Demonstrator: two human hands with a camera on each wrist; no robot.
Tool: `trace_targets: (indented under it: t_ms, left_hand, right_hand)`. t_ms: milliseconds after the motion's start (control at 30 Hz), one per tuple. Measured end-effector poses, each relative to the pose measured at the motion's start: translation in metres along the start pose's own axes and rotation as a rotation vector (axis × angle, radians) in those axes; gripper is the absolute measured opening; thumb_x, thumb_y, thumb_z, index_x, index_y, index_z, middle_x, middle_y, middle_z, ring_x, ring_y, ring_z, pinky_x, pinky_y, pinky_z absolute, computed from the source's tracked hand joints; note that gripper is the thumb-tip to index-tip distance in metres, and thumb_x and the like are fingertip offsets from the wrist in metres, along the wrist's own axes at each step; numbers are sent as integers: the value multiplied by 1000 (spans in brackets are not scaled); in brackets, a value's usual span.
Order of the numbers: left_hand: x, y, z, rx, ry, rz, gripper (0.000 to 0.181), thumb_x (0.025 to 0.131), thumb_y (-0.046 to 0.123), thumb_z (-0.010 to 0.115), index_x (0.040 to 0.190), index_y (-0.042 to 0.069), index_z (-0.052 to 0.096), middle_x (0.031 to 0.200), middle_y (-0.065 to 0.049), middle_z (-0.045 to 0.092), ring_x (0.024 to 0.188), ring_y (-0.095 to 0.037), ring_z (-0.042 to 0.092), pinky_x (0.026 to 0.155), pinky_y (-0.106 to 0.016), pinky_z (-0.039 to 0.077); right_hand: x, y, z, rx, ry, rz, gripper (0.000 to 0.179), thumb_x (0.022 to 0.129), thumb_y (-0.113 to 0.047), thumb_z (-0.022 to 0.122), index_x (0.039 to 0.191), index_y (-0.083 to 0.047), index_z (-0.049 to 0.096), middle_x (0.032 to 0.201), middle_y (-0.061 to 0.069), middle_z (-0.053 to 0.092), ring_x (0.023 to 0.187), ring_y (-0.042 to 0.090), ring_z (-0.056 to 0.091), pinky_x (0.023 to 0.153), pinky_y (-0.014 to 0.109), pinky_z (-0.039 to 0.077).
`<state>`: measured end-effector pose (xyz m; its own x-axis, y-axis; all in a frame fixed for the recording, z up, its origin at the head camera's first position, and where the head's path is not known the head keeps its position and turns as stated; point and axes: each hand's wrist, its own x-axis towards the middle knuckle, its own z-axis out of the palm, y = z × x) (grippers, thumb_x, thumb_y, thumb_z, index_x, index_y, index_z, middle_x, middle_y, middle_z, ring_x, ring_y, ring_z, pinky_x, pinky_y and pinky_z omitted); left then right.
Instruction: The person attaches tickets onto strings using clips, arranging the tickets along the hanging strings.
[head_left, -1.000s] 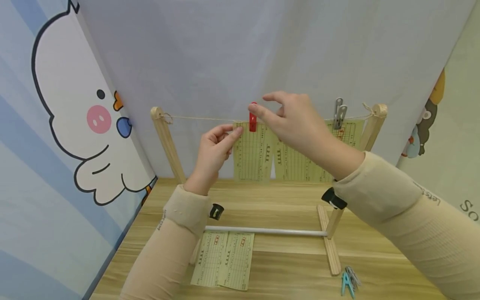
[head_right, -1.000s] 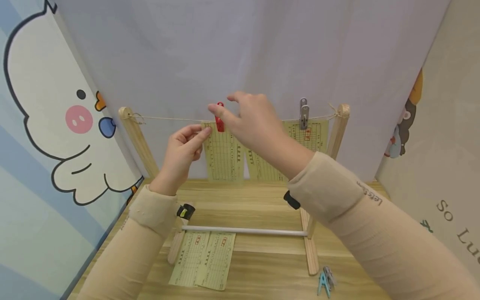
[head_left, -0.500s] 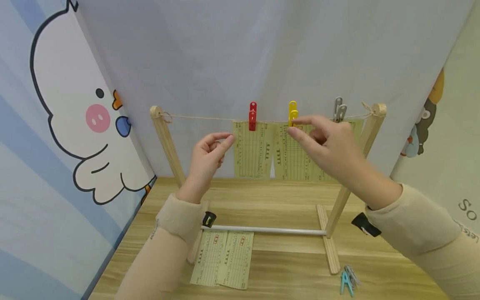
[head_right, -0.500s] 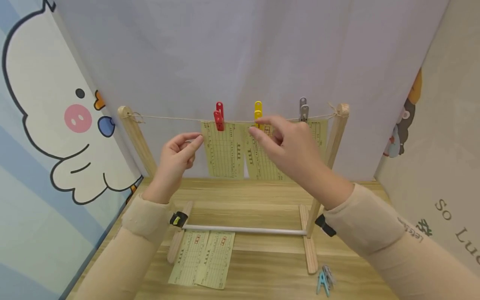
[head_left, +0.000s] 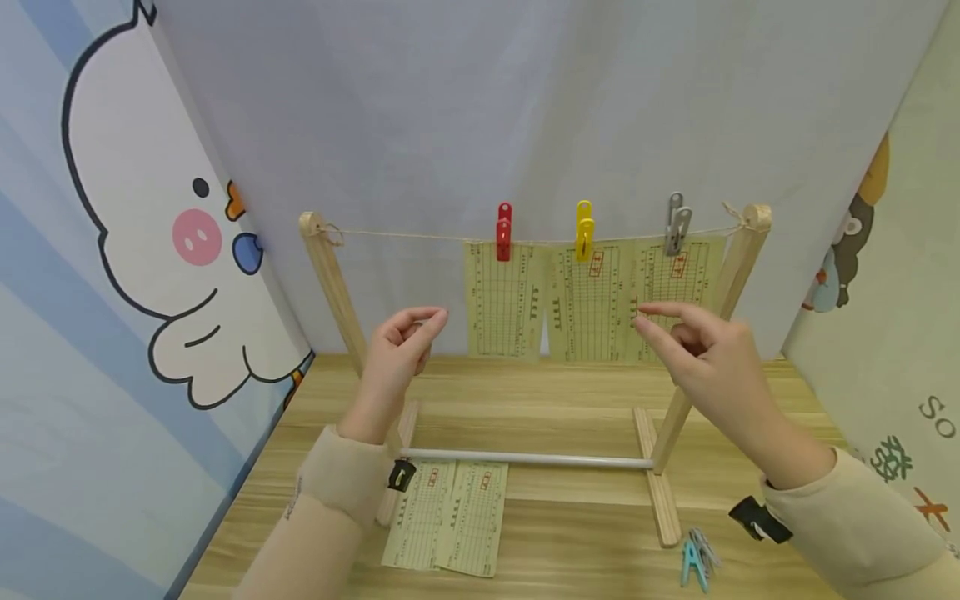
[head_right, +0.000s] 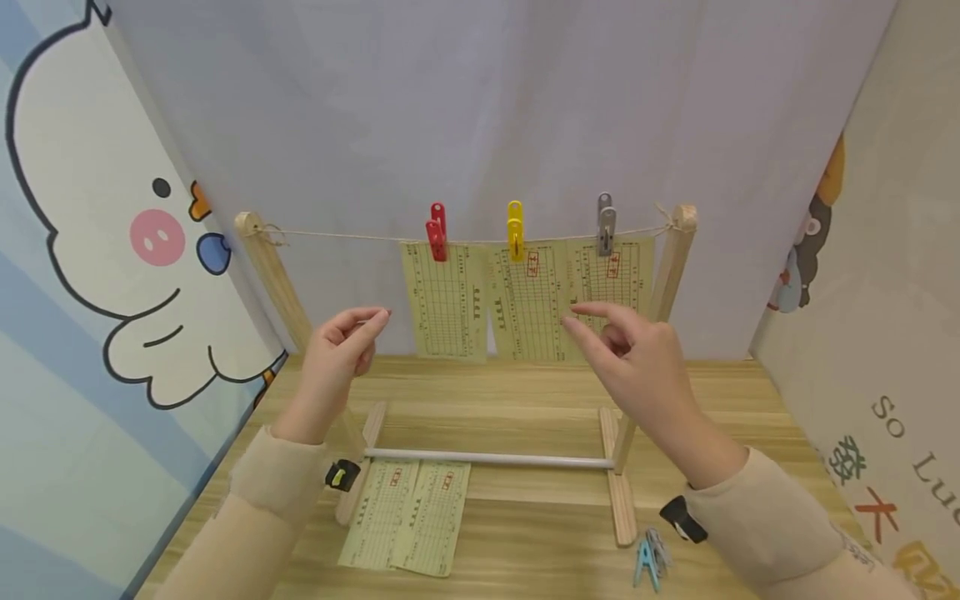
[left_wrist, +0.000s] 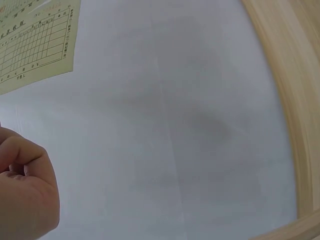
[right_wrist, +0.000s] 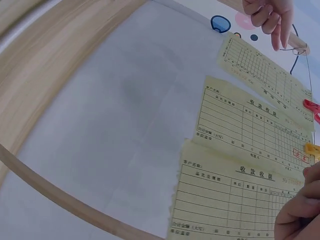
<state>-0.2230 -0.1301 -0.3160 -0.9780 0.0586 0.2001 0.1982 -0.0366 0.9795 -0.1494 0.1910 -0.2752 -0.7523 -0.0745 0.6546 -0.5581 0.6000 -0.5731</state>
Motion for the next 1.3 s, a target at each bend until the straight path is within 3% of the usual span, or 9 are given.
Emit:
trace_targets:
  t_ms: [267, 533, 767, 967, 1133, 1300]
  left_hand:
    - [-15, -21, 0, 13, 64, -59, 22, 96, 20, 66, 112, 4, 68, 58, 8, 40, 49, -6, 29, 50, -20, 25]
    - [-28, -48, 1, 67, 71, -91, 27, 94, 20, 69, 113, 2, 69, 60, 8, 41, 50, -6, 30, 50, -20, 26]
    - [-40, -71, -1, 114, 51, -138, 25, 94, 25, 69, 113, 10, 70, 61, 7, 40, 53, -8, 31, 53, -21, 28]
    - [-48, -91, 0, 135, 57, -173, 28, 93, 26, 70, 113, 6, 70, 60, 7, 39, 52, -8, 31, 53, -21, 29]
    - [-58, -105, 1, 120, 94, -241, 33, 94, 28, 69, 115, 3, 69, 58, 8, 37, 50, -6, 30, 51, -19, 28]
    - [-67, -117, 1, 131, 89, -278, 40, 95, 34, 67, 119, 2, 67, 59, 9, 39, 49, -4, 31, 47, -18, 28]
  right_hand:
    - [-24, 14, 1, 24, 1, 99, 20, 93, -7, 67, 112, -2, 72, 49, -9, 38, 42, 5, 25, 40, 26, 24]
    - [-49, 29, 3, -15, 0, 200, 22, 96, -14, 65, 113, -1, 71, 61, -10, 53, 42, 6, 30, 40, 26, 28]
    - [-77, 42, 8, -4, -9, 341, 26, 97, -20, 64, 115, -2, 70, 61, -8, 51, 42, 5, 30, 39, 26, 30]
    - [-100, 54, 14, 9, 12, 395, 24, 97, -15, 64, 112, 2, 70, 56, -6, 49, 39, 0, 28, 34, 23, 28]
    - [-120, 62, 20, 46, 14, 530, 27, 99, -19, 62, 115, 2, 68, 54, -6, 47, 38, 0, 28, 34, 22, 28]
    - [-139, 67, 25, 90, 25, 655, 31, 99, -23, 62, 118, 1, 66, 54, -5, 48, 38, 2, 29, 35, 23, 30]
